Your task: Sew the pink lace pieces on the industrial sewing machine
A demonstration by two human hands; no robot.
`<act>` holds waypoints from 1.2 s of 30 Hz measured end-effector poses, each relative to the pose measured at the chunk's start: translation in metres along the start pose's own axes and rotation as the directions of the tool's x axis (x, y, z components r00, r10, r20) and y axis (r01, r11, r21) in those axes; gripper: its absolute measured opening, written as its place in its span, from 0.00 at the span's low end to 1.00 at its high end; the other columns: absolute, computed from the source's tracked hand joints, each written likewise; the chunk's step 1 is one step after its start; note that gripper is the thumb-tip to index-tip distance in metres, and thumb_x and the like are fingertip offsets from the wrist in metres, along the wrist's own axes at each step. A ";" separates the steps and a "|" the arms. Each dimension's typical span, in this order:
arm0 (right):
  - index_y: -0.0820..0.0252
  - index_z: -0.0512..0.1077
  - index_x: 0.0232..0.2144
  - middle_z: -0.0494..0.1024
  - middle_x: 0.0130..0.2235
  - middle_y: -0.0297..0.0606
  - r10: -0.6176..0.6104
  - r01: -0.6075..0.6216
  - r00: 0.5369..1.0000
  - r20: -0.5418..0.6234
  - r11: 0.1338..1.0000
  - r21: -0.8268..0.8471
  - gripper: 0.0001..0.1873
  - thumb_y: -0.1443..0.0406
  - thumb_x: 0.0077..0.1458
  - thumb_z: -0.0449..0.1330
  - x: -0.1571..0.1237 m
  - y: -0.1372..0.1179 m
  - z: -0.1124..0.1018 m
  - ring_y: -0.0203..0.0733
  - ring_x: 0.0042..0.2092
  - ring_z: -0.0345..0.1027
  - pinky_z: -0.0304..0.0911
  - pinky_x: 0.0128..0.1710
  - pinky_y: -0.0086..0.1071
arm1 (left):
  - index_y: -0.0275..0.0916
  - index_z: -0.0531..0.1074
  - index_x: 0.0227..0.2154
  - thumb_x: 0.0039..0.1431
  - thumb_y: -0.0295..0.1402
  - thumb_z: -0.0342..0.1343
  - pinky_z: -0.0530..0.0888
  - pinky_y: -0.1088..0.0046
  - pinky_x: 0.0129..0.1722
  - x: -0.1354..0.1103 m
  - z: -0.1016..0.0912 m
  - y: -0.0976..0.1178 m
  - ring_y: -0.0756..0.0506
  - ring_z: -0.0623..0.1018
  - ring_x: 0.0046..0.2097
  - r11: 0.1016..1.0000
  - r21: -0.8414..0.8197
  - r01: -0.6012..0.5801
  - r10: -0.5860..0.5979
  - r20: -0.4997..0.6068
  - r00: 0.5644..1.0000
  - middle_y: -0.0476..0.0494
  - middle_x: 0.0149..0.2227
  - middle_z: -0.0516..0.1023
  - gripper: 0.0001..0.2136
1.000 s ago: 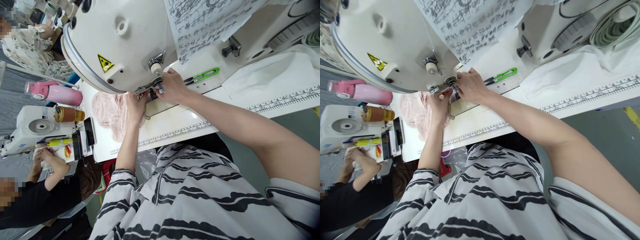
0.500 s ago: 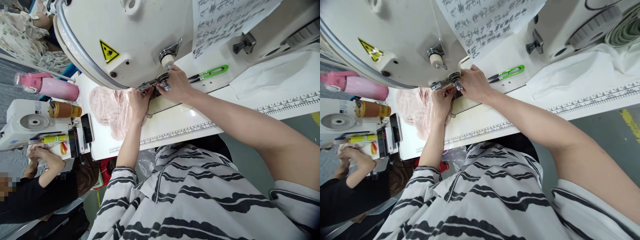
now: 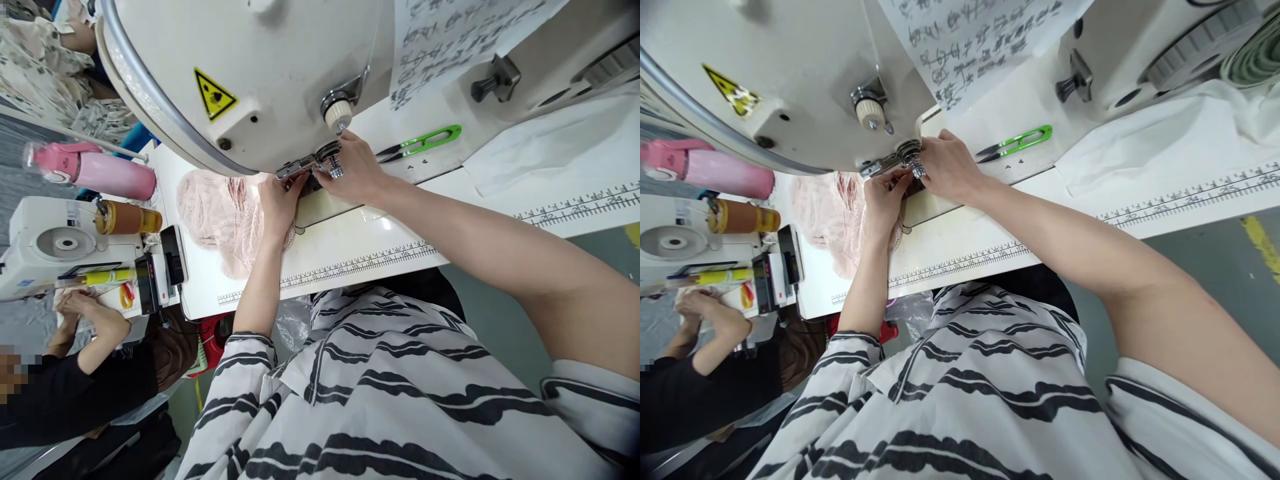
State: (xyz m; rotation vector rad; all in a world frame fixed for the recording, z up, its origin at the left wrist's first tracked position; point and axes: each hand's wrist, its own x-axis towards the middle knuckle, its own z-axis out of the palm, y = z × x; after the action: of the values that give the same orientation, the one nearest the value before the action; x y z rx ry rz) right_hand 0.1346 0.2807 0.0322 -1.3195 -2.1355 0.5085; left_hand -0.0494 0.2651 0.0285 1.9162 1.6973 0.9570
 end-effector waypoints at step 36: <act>0.57 0.76 0.39 0.81 0.49 0.36 0.017 -0.015 0.999 0.043 0.999 -0.043 0.10 0.66 0.61 0.54 -0.001 -0.005 -0.002 0.49 0.46 0.72 0.63 0.53 0.45 | 0.43 0.84 0.36 0.61 0.32 0.60 0.71 0.69 0.39 -0.006 -0.004 0.017 0.46 0.76 0.35 0.987 0.159 0.032 -0.031 -0.006 0.999 0.47 0.35 0.82 0.07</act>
State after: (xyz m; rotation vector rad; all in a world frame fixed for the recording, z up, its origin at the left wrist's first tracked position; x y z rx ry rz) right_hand 0.1330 0.2782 0.0363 -1.3615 -2.1839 0.5045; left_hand -0.0399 0.2560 0.0419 1.9812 1.8500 0.8357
